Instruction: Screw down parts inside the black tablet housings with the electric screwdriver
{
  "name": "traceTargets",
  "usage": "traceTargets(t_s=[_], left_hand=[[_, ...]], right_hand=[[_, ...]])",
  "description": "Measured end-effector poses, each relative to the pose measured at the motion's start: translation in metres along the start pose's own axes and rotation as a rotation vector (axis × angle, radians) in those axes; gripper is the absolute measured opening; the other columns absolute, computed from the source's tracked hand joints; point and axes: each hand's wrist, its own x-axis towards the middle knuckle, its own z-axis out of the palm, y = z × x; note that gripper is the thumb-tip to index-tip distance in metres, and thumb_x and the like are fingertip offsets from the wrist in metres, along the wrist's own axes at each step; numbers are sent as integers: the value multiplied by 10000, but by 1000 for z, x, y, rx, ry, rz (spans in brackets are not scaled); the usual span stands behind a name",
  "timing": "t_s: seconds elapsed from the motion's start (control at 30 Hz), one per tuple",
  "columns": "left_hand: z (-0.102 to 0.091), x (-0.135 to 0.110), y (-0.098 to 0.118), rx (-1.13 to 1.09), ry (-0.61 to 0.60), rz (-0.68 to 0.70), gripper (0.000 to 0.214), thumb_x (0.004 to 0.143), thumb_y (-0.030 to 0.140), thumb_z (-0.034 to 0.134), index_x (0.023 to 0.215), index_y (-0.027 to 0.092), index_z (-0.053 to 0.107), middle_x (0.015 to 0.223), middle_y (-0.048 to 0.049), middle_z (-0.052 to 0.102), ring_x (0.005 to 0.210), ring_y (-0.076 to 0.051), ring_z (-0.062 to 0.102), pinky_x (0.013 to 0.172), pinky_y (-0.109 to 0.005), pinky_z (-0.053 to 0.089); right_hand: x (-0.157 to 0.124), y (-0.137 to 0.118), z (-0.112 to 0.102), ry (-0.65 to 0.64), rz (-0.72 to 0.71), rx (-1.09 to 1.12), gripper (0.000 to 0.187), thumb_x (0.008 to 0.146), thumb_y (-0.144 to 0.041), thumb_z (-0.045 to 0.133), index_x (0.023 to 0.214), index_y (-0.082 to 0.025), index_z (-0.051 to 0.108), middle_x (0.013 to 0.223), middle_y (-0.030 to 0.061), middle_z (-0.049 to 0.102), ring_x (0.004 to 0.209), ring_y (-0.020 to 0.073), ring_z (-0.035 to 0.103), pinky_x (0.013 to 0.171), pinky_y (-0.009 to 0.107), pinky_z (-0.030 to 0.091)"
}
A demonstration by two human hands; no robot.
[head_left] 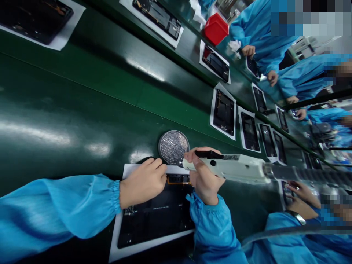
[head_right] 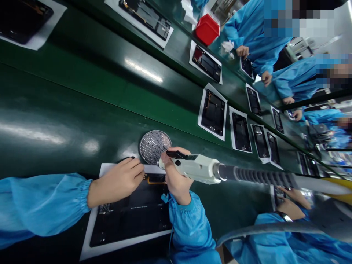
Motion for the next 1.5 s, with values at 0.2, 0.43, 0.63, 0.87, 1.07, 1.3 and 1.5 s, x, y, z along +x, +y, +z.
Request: traceTargets(t_s=[0.2,0.43,0.63,0.87,1.07,1.3,1.5], left_hand=[[-2,3,-4,-35,7,37,177,883,109,691,714,127,645,757,-56,577,769,-232,514,628,-370,389],[3,5,-6,-109,-9,68,226,916,132,679,694,144,633,763,-53,594,764,-215,496,634,-362,381],[-2,6,-12,-109,-118,42,183,919,77,622,751,127,676,799,-74,609,801,-227,516,693,-353,417],[-8,6,-24,-251,-209,24,229,959,144,568,761,126,681,846,-87,576,802,-216,470,708,-332,399],[-3,6,-23,-316,-184,-3,150,918,103,604,810,102,708,866,-96,574,811,-219,463,709,-331,398],[-6,8,-23,-292,-189,4,133,904,99,612,835,92,726,857,-100,583,803,-214,471,704,-323,404],[-5,8,-22,-296,-161,6,107,880,92,630,829,93,724,853,-101,578,801,-223,477,697,-335,411]], right_hand=[[2,-2,3,-14,-24,46,162,773,-123,675,901,-221,668,694,-17,636,633,177,616,637,372,525],[2,4,2,-29,-43,101,185,787,-107,659,926,-223,698,703,-7,655,649,183,622,656,372,516],[2,-15,-3,-68,-114,113,201,804,-152,700,981,-242,727,691,-7,618,636,177,592,628,365,513],[-29,-29,0,-239,-54,104,234,853,-143,655,1055,-253,697,763,5,616,696,191,608,636,372,497],[-37,-15,7,-270,-28,84,248,869,-118,642,1057,-273,688,822,8,642,718,183,612,622,348,494],[-35,-14,8,-259,-25,51,227,870,-123,645,1038,-271,683,795,-3,624,713,186,629,644,365,521],[-36,-14,8,-260,-24,32,228,875,-126,643,1043,-275,682,806,0,616,720,191,633,643,365,522]])
